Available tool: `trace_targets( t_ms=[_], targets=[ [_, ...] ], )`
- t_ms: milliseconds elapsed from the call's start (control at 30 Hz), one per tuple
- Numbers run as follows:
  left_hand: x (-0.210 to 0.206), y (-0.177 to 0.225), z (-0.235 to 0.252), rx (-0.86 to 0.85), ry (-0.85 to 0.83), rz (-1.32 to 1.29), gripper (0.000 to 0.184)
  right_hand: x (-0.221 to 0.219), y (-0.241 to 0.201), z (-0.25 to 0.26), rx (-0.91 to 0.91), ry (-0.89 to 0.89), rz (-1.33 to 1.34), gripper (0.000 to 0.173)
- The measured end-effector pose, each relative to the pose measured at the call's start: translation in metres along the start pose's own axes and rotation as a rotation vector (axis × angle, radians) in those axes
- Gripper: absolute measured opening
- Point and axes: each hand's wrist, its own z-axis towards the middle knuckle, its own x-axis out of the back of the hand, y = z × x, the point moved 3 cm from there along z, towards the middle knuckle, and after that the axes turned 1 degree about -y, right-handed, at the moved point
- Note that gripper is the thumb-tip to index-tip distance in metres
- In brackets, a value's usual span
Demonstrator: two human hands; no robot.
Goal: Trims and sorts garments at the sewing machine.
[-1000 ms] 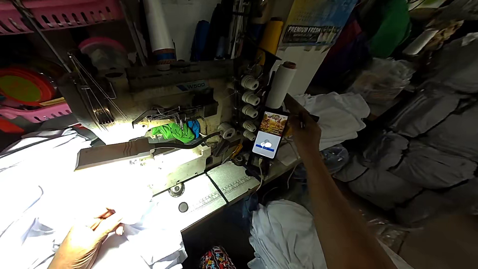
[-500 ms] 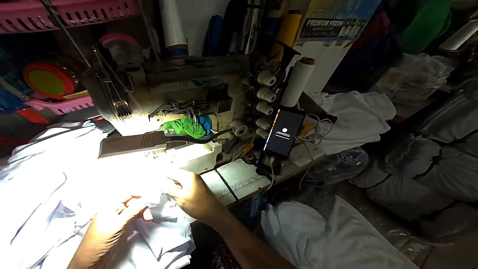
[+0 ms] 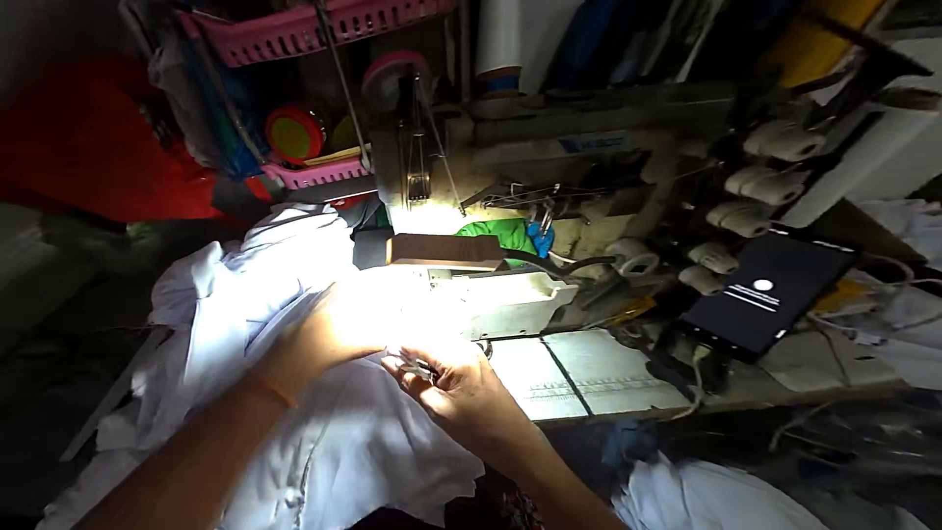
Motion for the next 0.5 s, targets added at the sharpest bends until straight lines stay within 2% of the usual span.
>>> trace_targets(
  t_ms=[67,100,200,267,367,500],
  targets=[
    [0.018,-0.006,0.006,0.074,-0.102,0.017,0.049,0.005,0.003,0.0,0.007,-0.025,0.023,0.025],
    [0.038,-0.004,0.01,0.094,-0.098,0.033,0.044,0.01,0.011,0.002,0.025,0.049,0.052,0.02],
    [0.092,-0.013,0.027,0.183,-0.327,0.371,0.018,0.036,0.033,0.014,0.001,0.275,-0.029,0.013],
    [0.113,-0.015,0.027,0.196,-0.384,0.387,0.013,0.044,0.033,0.025,-0.011,0.33,-0.088,0.013],
    [0.12,0.009,0.023,0.076,-0.352,0.261,0.01,0.037,0.02,0.04,-0.059,0.269,-0.016,0.017],
    [0.112,0.037,0.02,-0.244,-0.274,0.129,0.01,0.015,0.029,0.049,-0.123,0.026,0.242,0.017]
  ],
)
